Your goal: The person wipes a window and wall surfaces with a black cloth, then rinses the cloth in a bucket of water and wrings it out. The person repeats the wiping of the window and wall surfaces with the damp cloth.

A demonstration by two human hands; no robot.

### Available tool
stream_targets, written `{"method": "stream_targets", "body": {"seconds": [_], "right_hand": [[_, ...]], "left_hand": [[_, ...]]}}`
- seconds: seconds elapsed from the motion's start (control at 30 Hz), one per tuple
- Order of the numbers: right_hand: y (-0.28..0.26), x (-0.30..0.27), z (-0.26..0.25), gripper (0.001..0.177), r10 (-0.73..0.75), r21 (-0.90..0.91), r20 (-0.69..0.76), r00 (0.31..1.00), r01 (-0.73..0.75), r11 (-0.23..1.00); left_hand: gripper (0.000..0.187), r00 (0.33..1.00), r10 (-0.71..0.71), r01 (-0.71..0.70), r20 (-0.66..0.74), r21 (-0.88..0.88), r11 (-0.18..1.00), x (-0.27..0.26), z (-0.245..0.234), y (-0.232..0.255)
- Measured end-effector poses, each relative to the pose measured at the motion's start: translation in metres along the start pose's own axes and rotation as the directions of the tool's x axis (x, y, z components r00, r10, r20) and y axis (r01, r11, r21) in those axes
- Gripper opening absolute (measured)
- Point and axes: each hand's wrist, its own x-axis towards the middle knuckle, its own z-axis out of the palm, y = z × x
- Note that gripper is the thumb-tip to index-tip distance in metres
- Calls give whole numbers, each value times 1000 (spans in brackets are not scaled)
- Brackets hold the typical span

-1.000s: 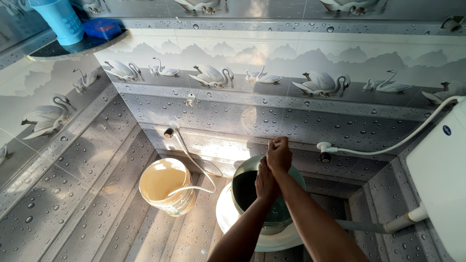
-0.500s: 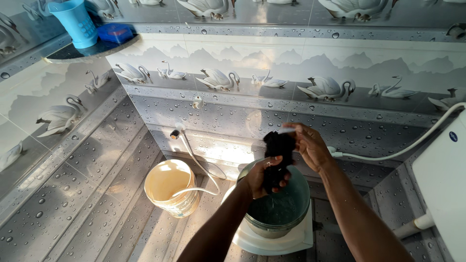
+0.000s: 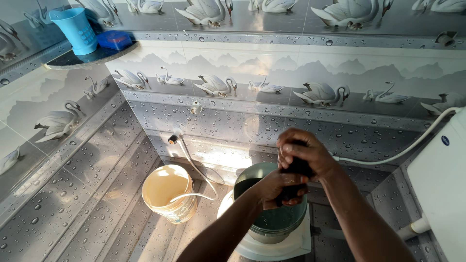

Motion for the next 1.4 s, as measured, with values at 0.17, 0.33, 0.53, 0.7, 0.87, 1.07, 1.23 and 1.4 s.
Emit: {"method": "stream_targets", "body": {"seconds": [0.17, 0.33, 0.53, 0.7, 0.87, 1.07, 1.23, 1.4], "right_hand": [[18, -7, 14, 13, 181, -322, -188, 966, -234, 917], [48, -3, 8, 11, 175, -441, -275, 946, -285, 851], [88, 8, -7, 6, -4, -619, -417, 909, -280, 734], [121, 22, -20, 6, -51, -627, -552, 832, -375, 683], [142, 25, -26, 8, -101, -631, -641, 761, -447, 634], [153, 29, -26, 10, -124, -616, -736, 665, -583, 531], [165, 28, -30, 14, -174, -632, -755, 633, -629, 453], [178, 28, -34, 17, -142, -579, -806, 575, -717, 388]], "left_hand": [[18, 966, -134, 198, -221, 298, 934, 10, -24, -22], [29, 862, -107, 304, -495, 338, 891, 17, -35, -34], [72, 717, 265, 311, -645, 636, 706, 29, -54, -50], [80, 649, 351, 324, -675, 663, 676, 41, -65, -54], [74, 593, 324, 418, -737, 626, 658, 49, -75, -62], [69, 559, 299, 474, -773, 594, 650, 54, -84, -68], [76, 541, 289, 509, -790, 580, 636, 55, -87, -72], [76, 544, 265, 517, -796, 567, 642, 57, -93, -78]]}}
